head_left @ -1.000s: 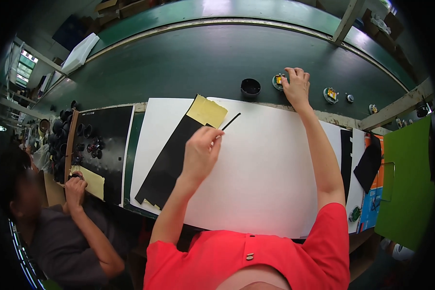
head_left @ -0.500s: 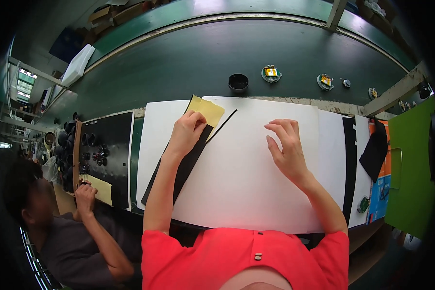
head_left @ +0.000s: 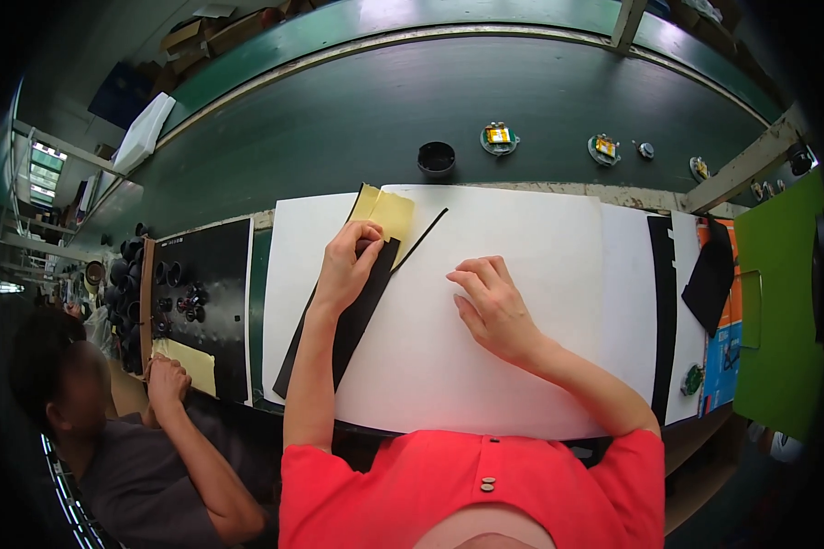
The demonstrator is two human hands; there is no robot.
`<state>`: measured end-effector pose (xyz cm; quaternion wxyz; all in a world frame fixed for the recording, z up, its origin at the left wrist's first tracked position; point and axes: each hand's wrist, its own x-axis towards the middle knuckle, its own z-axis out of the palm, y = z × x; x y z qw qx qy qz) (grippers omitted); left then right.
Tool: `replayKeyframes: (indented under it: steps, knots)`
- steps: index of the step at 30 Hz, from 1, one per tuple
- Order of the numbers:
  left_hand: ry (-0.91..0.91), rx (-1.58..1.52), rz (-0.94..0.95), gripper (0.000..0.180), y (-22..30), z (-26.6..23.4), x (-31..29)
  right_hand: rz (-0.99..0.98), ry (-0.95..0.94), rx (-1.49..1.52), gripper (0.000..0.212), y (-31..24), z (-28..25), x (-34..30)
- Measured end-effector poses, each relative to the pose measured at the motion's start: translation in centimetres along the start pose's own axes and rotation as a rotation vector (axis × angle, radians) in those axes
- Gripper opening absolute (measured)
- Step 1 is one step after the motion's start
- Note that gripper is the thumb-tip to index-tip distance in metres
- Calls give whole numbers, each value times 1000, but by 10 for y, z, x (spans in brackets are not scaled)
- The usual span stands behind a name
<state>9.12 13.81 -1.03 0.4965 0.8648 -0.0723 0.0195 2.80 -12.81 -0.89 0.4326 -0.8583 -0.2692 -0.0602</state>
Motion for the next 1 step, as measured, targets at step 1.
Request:
replayKeyframes:
  steps: [1]
  knots:
    - [-18, -80, -44, 6, -3, -3, -2, 4, -13, 7, 33, 0, 2, 0]
